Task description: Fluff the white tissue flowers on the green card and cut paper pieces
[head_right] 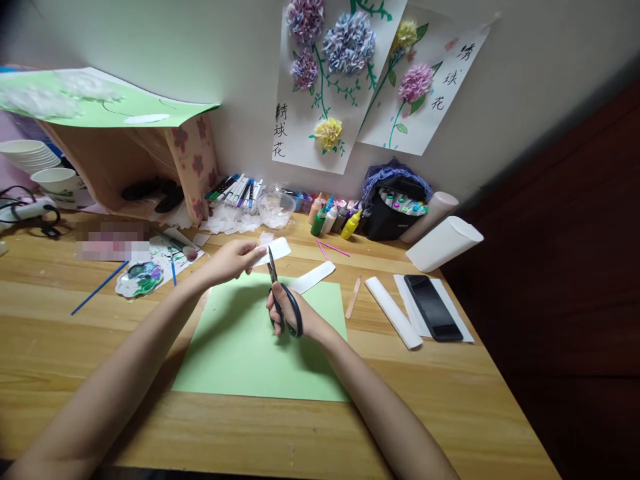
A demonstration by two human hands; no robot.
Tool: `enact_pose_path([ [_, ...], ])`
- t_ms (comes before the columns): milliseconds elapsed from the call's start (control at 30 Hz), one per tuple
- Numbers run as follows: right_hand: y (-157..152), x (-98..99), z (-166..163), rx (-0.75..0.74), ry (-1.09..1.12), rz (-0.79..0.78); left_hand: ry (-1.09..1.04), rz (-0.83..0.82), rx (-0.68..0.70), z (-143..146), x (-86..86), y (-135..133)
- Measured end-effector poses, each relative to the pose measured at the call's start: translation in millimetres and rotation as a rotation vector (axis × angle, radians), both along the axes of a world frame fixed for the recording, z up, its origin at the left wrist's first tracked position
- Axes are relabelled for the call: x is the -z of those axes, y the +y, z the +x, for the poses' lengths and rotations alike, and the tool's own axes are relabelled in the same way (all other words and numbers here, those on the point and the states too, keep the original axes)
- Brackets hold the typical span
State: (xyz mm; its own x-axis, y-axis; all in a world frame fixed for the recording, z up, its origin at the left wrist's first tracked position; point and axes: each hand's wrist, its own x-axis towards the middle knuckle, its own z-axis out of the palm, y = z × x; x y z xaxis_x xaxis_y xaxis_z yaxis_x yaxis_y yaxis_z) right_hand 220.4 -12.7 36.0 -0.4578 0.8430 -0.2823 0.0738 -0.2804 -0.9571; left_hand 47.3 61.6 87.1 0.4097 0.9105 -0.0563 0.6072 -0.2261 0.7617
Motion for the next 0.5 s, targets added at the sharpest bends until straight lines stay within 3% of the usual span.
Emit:
enact_pose_path([
  [233, -6.5, 11.0, 0.6, 0.049, -0.071, 0.079, -0.017, -0.095, 0.030, -0.3, -3.2, -0.9],
  [500, -20.6, 7.9, -4.1, 0.122, -0.108, 0.090, -0.040, -0.151, 0.075, -2.4, -11.7, -3.6],
])
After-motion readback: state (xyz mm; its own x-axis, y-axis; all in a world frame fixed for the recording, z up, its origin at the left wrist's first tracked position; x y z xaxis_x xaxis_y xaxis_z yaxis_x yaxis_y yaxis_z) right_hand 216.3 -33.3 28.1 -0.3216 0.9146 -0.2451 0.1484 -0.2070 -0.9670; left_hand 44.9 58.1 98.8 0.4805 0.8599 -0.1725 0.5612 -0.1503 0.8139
